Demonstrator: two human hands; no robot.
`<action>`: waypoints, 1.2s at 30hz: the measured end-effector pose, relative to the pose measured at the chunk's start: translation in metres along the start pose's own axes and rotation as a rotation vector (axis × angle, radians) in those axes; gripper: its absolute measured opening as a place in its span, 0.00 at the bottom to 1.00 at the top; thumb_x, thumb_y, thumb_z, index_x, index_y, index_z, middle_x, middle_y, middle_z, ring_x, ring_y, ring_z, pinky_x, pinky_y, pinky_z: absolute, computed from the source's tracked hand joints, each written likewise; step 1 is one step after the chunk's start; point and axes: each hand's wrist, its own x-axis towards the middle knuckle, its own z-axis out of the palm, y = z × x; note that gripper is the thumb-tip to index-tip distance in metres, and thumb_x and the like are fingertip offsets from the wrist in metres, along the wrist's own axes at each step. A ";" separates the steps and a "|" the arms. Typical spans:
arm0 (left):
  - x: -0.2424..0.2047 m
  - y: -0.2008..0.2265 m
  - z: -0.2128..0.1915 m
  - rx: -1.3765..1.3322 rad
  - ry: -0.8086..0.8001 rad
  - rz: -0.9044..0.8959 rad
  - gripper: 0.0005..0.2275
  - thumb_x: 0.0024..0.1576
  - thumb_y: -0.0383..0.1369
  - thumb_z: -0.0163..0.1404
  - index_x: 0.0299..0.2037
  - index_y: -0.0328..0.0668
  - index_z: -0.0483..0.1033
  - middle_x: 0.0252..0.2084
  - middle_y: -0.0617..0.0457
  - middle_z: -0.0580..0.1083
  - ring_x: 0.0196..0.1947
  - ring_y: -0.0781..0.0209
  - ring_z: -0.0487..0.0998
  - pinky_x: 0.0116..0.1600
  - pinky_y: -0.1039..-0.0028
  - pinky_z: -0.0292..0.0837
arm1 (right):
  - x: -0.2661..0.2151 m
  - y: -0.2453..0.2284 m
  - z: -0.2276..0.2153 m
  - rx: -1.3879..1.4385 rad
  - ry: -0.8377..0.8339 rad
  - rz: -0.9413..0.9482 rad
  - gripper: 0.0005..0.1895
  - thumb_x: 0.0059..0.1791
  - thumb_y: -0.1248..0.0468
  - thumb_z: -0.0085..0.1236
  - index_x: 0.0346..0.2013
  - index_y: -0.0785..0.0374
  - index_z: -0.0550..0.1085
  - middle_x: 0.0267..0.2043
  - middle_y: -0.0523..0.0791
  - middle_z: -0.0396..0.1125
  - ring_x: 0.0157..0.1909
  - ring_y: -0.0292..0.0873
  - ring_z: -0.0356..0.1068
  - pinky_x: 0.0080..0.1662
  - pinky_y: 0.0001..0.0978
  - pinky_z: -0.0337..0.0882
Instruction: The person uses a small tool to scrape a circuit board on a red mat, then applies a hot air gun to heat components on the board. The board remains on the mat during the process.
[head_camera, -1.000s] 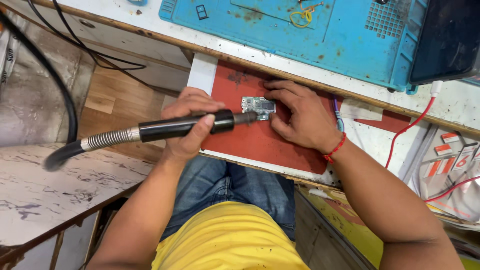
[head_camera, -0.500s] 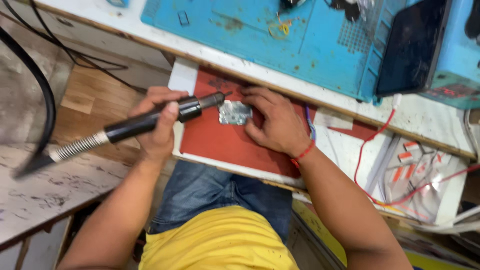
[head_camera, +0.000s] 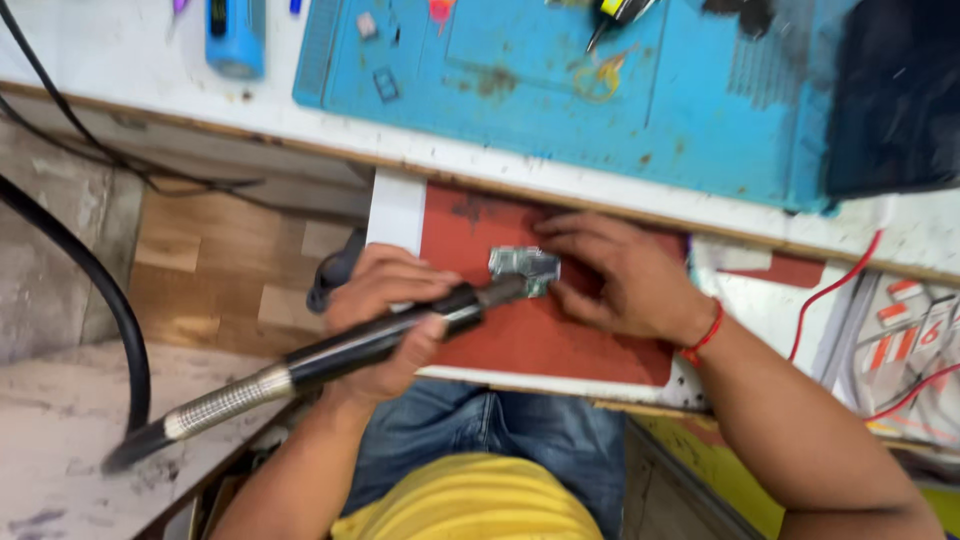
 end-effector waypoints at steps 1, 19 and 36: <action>-0.005 -0.001 -0.001 0.006 -0.086 0.040 0.11 0.58 0.37 0.55 0.41 0.36 0.77 0.42 0.45 0.81 0.47 0.53 0.79 0.58 0.65 0.74 | -0.003 0.000 0.004 -0.015 -0.011 0.001 0.22 0.42 0.66 0.64 0.50 0.67 0.75 0.60 0.51 0.68 0.59 0.54 0.71 0.58 0.41 0.72; -0.011 -0.005 0.007 -0.031 0.056 -0.035 0.09 0.59 0.35 0.56 0.42 0.38 0.78 0.43 0.48 0.81 0.44 0.59 0.77 0.56 0.70 0.73 | -0.011 0.010 0.003 -0.014 0.002 -0.042 0.21 0.42 0.67 0.62 0.49 0.69 0.76 0.61 0.50 0.68 0.61 0.52 0.69 0.60 0.41 0.71; -0.010 0.002 0.007 0.016 0.049 -0.056 0.09 0.57 0.35 0.56 0.41 0.37 0.79 0.42 0.46 0.81 0.46 0.56 0.78 0.58 0.66 0.74 | -0.011 0.008 0.002 0.030 -0.030 0.076 0.21 0.43 0.66 0.62 0.50 0.69 0.77 0.58 0.50 0.70 0.57 0.51 0.71 0.58 0.39 0.72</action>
